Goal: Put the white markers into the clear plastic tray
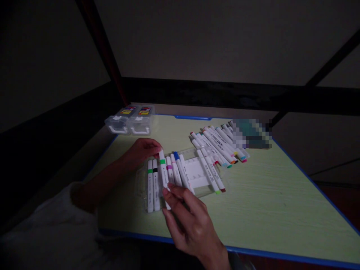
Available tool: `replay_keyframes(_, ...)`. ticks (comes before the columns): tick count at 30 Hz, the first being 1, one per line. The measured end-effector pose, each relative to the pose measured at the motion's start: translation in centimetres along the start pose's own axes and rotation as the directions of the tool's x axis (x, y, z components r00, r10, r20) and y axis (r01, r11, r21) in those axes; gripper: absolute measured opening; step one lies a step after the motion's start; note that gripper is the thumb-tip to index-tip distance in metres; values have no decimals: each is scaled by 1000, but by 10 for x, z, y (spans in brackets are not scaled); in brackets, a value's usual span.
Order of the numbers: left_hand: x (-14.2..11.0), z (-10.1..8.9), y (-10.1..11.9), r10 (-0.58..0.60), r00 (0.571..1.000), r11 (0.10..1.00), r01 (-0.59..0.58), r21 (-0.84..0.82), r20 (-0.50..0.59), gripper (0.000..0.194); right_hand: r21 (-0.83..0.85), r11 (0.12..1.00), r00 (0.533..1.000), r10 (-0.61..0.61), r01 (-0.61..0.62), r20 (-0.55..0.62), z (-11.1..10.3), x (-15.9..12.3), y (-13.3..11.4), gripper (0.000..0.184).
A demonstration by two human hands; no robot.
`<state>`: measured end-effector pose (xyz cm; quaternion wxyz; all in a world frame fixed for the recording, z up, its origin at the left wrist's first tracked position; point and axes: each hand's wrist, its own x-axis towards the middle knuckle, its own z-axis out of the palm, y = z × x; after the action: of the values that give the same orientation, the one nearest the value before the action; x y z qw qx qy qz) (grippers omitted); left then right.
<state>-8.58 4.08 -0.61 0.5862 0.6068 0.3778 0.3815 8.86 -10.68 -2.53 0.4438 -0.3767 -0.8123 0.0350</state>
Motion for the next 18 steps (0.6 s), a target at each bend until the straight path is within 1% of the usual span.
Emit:
replay_keyframes(4, 1, -2, 0, -27, 1000, 1000, 27, 5, -4, 13, 37, 999, 999, -31, 30, 26, 0, -1, 0, 36)
replay_keyframes(10, 0, -1, -1, -49, 999, 999, 49, 8, -1, 11, 34, 999, 999, -24, 22, 41, 1, 0, 0, 21)
replay_keyframes(14, 0, -2, -2, -68, 998, 998, 68, -12, -5, 11, 47, 998, 997, -49, 46, 57, -1, 1, 0, 17)
replay_keyframes(18, 1, -4, -2, -79, 996, 995, 77, -57, -37, 15, 51, 998, 997, -39, 36, 60, 0, 2, 0, 16)
